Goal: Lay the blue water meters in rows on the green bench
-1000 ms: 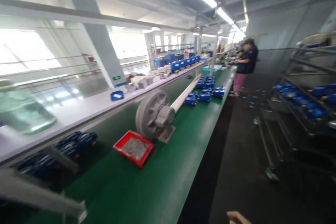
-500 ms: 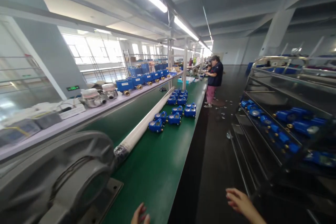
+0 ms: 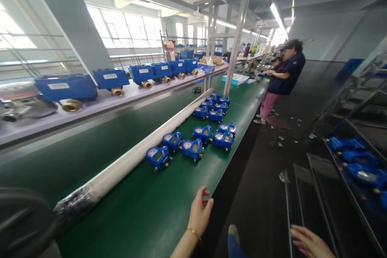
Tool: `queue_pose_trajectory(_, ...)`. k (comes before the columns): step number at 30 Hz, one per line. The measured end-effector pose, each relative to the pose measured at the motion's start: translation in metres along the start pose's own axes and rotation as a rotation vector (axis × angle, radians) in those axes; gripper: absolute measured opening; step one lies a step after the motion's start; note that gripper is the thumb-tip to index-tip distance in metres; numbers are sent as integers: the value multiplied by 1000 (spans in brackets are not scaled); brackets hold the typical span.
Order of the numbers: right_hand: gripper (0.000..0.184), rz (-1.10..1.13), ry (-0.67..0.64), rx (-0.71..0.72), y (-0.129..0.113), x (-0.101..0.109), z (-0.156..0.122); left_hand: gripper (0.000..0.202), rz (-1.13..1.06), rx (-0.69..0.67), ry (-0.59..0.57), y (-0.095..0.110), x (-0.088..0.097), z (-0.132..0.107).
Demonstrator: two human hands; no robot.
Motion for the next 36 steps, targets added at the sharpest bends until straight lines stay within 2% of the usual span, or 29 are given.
queue_pose_trajectory(3, 60, -180, -63, 237, -137, -6, 64, 53, -26, 85, 101, 6, -31, 42)
queue_pose_trajectory(5, 60, -331, -148, 389, -231, -32, 91, 55, -50, 116, 165, 14, -45, 64)
queue_pose_trajectory(8, 54, -581, -170, 625, -352, -102, 102, 52, -77, 155, 261, 24, -57, 99)
queue_pose_trajectory(9, 54, -665, -189, 685, -381, -132, 99, 50, -86, 166, 292, 27, -60, 113)
queue_pose_trajectory(11, 65, -822, -214, 802, -421, -194, 88, 49, -108, 189, 340, 29, -66, 142)
queue_pose_trajectory(14, 97, -1032, -196, 1003, -440, -271, 78, 51, -131, 236, 357, 28, -79, 185)
queue_pose_trajectory(16, 114, -1152, -189, 1066, -436, -306, 83, 52, -131, 261, 348, 27, -86, 205)
queue_pose_trajectory(18, 119, -1247, -249, 1063, -428, -330, 94, 52, -121, 286, 344, 25, -88, 214)
queue_pose_trajectory(20, 109, -1288, -306, 1071, -422, -349, 106, 50, -99, 334, 359, 19, -87, 211)
queue_pose_trajectory(22, 97, -1283, -319, 1112, -422, -368, 113, 47, -77, 408, 403, 8, -84, 198)
queue_pose_trajectory(24, 93, -1262, -314, 1168, -427, -392, 113, 45, -67, 468, 454, -6, -85, 182)
queue_pose_trajectory(27, 95, -1235, -312, 1197, -438, -433, 102, 45, -79, 492, 504, -28, -97, 164)
queue_pose_trajectory(30, 94, -1227, -294, 1199, -449, -469, 91, 47, -84, 494, 631, -42, -115, 154)
queue_pose_trajectory(33, 94, -1247, -314, 1209, -458, -490, 84, 50, -103, 544, 785, -48, -133, 150)
queue_pose_trajectory(36, 94, -1267, -328, 1198, -463, -498, 82, 57, -136, 592, 866, -50, -146, 150)
Point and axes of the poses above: each hand's wrist, its own z-axis towards the middle knuckle, its own x-axis out of the back of the hand, y = z × x, the point moved 3 cm from there along z, towards the middle knuckle, and after that the axes turned 9 degrees about -x, right-handed, at the moved point
